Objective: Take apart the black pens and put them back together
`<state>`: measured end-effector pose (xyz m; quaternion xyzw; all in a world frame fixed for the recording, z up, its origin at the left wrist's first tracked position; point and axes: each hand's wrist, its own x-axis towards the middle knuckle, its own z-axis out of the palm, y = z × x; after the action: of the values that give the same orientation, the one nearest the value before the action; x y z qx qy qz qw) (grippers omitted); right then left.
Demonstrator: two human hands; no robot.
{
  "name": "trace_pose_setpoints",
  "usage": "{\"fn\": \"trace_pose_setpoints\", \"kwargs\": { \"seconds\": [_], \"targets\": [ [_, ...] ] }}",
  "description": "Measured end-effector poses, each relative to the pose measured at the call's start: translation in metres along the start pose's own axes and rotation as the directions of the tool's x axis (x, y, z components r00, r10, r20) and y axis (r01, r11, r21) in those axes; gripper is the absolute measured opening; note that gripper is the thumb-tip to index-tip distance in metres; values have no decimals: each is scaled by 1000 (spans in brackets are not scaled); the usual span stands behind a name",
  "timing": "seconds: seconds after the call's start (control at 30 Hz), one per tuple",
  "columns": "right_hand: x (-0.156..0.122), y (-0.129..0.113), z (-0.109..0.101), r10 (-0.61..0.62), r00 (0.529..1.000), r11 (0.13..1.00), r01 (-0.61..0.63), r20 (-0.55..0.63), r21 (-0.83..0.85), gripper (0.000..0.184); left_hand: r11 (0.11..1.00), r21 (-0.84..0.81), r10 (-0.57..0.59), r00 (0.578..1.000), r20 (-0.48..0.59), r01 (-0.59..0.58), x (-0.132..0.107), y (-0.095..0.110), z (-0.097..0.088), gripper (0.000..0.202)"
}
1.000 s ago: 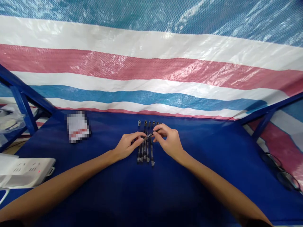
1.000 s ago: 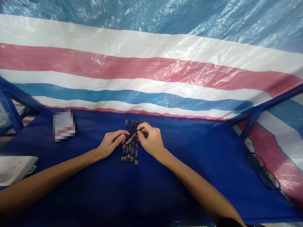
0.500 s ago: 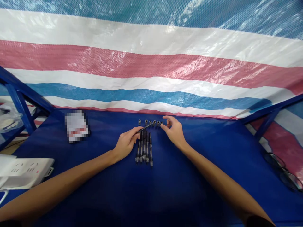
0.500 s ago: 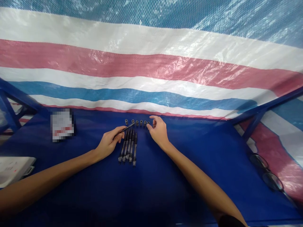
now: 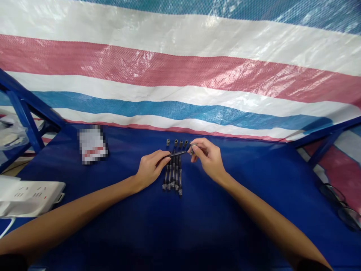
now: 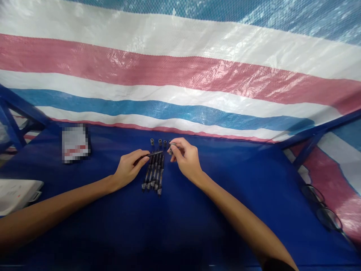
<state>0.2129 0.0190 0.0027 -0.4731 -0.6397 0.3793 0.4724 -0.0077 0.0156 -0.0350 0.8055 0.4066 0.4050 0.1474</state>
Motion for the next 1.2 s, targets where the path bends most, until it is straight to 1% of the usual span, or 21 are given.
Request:
{"fn": "trace_pose_setpoints", "kwargs": {
  "seconds": [0.07,0.13,0.23,0.37,0.47,0.6,0.67,0.73,0.8,0.87,0.93,1.0,1.1,1.2],
  "targets": [
    [-3,-9,-2,-5,996,1000,6,87,-9,22,1000,-4,8,1000,-11,-8,0,2,-1,27],
    [-4,-18,-6,-2,990,1000,5,143,-19,23,1000,-12,14,1000,-18,-15,1,4,-1,26],
    [-2,-27,-12,37,978,999,-42,207,16,21,999,-34,29,999,-19,-30,1,7,-2,26],
    [1,-30,-15,67,976,997,-74,206,26,16,997,-47,57,998,-30,-59,0,6,-2,27],
    [1,-28,-13,87,975,996,-89,203,-3,17,995,-49,89,995,-51,-91,0,4,-1,24],
    [0,-27,-9,114,966,993,-111,230,-25,20,989,-38,143,987,-75,-146,-2,1,0,25],
    [-1,-26,-6,130,959,990,-137,253,9,21,982,1,187,979,-85,-187,-3,1,0,26],
    [-1,-24,-3,168,944,979,-195,284,66,22,971,31,241,966,-92,-239,-3,1,-1,26],
    [-3,-20,2,197,931,959,-249,306,139,24,962,22,274,955,-116,-273,-3,1,-2,24],
    [-6,-16,8,179,944,941,-247,278,232,25,963,-2,267,951,-158,-271,-3,1,-2,21],
    [-11,-11,14,116,972,929,-179,204,324,22,965,-12,253,946,-202,-260,-2,1,-2,19],
    [-17,-7,21,60,991,926,-101,123,363,21,965,-10,252,940,-230,-261,-2,0,-2,17],
    [-23,-2,27,31,998,943,-45,49,328,20,961,1,268,928,-260,-277,-2,-1,-1,15],
    [-24,0,27,12,999,963,-22,38,269,18,956,21,287,920,-267,-292,-2,0,-1,14]
  ]
}}
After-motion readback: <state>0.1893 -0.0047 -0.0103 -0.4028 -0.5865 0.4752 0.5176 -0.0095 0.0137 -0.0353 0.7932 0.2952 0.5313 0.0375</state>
